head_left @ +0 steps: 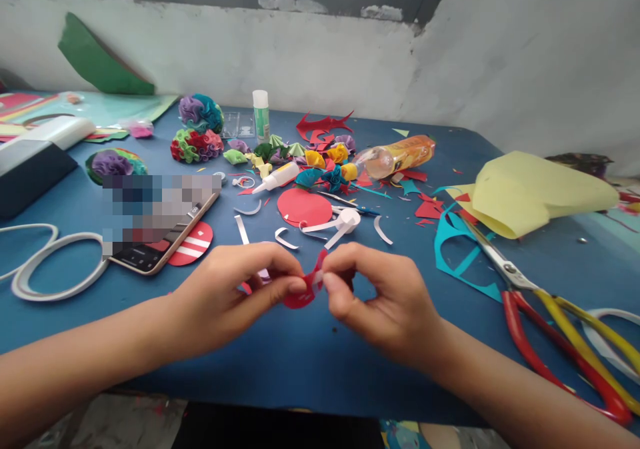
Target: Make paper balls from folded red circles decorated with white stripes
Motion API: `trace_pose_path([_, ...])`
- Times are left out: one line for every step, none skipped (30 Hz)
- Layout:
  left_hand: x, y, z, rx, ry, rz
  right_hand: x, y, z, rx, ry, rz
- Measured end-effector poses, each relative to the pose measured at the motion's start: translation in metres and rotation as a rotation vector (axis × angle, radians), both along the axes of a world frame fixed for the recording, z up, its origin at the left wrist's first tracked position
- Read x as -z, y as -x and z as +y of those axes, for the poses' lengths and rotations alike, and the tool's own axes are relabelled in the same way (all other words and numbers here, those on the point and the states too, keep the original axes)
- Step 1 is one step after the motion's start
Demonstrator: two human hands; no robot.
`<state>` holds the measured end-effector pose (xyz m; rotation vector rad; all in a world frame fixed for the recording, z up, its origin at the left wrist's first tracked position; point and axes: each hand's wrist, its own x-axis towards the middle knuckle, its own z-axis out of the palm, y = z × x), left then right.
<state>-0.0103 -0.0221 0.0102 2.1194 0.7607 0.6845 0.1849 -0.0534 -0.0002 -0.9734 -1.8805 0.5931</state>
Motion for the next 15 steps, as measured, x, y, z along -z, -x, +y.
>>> trace_pose_path([-0.001, -0.001, 0.0, -0.068, 0.022, -0.057, 0.0, -0.001, 0.002, 0.047, 0.02, 0.044])
trace_pose_path([-0.002, -0.002, 0.0, -0.141, 0.055, -0.125, 0.0, -0.003, 0.004, 0.091, 0.054, 0.099])
trace_pose_path([-0.003, -0.002, 0.001, -0.208, 0.094, -0.197, 0.001, -0.006, 0.008, 0.126, 0.098, 0.168])
trace_pose_path([-0.004, -0.003, 0.002, -0.267, 0.138, -0.265, 0.002, -0.008, 0.012, 0.149, 0.146, 0.252])
trace_pose_path([-0.005, -0.003, 0.004, -0.315, 0.18, -0.33, 0.004, -0.011, 0.016, 0.162, 0.201, 0.346])
trace_pose_path([-0.006, -0.004, 0.006, -0.351, 0.223, -0.385, 0.006, -0.014, 0.021, 0.166, 0.248, 0.452])
trace_pose_path([-0.007, -0.004, 0.008, -0.375, 0.266, -0.429, 0.008, -0.016, 0.026, 0.174, 0.292, 0.55])
trace_pose_path([-0.007, -0.003, 0.01, -0.392, 0.305, -0.467, 0.01, -0.017, 0.031, 0.191, 0.342, 0.639])
trace_pose_path([-0.007, -0.003, 0.012, -0.406, 0.341, -0.495, 0.011, -0.019, 0.035, 0.212, 0.394, 0.717])
trace_pose_path([-0.007, -0.003, 0.014, -0.413, 0.374, -0.513, 0.013, -0.02, 0.038, 0.238, 0.454, 0.784])
trace_pose_path([-0.007, -0.003, 0.015, -0.413, 0.402, -0.521, 0.014, -0.02, 0.041, 0.264, 0.516, 0.843])
trace_pose_path([-0.007, -0.003, 0.016, -0.406, 0.428, -0.527, 0.015, -0.02, 0.043, 0.284, 0.574, 0.896])
trace_pose_path([-0.007, -0.003, 0.017, -0.395, 0.451, -0.53, 0.017, -0.02, 0.045, 0.295, 0.625, 0.934])
trace_pose_path([-0.007, -0.004, 0.017, -0.381, 0.473, -0.532, 0.018, -0.02, 0.046, 0.298, 0.664, 0.953])
trace_pose_path([-0.006, -0.004, 0.016, -0.366, 0.492, -0.535, 0.019, -0.019, 0.046, 0.297, 0.683, 0.949])
